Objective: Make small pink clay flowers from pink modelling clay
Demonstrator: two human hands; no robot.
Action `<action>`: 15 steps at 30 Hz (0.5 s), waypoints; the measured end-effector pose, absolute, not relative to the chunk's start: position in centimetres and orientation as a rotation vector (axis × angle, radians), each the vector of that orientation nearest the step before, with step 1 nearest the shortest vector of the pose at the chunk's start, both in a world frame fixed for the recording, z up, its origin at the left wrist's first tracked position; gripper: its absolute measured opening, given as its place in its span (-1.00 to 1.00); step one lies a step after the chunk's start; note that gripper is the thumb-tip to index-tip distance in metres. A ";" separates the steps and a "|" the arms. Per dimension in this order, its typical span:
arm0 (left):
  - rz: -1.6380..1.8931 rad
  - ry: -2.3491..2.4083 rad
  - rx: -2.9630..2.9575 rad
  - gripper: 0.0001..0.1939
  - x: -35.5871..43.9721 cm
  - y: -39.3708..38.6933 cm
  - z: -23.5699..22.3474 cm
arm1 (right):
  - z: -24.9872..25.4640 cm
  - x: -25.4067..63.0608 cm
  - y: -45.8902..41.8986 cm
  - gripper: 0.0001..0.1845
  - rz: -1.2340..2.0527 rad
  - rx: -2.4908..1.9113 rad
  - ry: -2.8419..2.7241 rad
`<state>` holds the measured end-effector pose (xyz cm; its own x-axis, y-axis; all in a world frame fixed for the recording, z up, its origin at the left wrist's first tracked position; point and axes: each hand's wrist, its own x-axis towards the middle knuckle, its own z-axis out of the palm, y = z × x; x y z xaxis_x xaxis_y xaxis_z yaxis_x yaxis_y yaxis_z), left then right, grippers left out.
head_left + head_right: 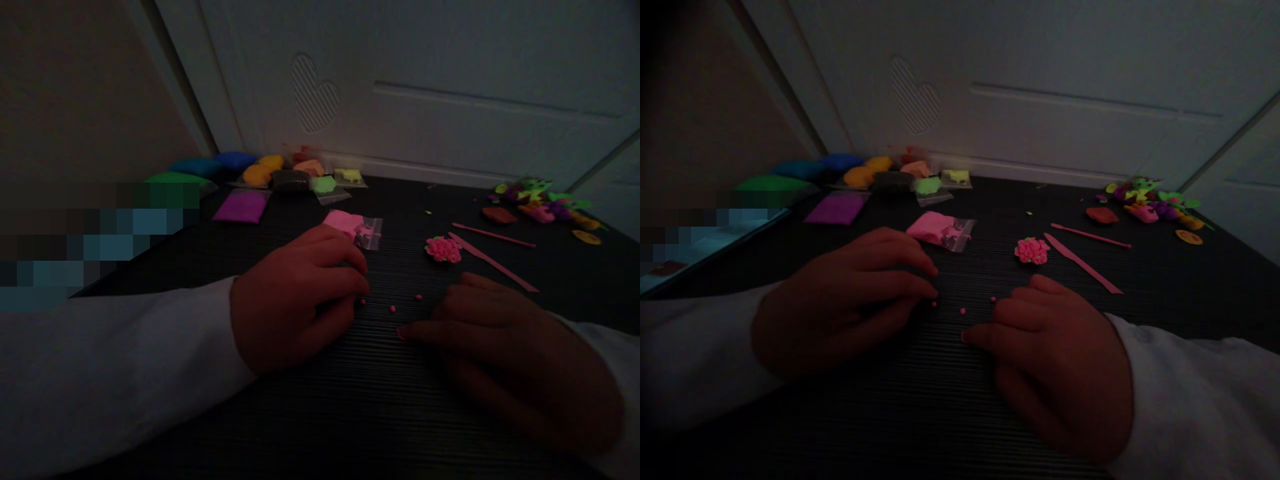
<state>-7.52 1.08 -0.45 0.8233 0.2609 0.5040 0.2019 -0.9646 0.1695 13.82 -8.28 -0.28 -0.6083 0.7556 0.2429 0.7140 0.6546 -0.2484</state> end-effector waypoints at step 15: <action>0.802 0.398 2.890 -0.80 -7.5 0.9 -0.4 | -0.3 13.5 -8.3 -0.71 0.257 -1.190 -2.531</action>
<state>-7.46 0.87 -0.36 0.8256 0.2812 0.4892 0.2199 -0.9588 0.1800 13.48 -8.26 -0.26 -0.5956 0.7728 0.2193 0.7130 0.6343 -0.2987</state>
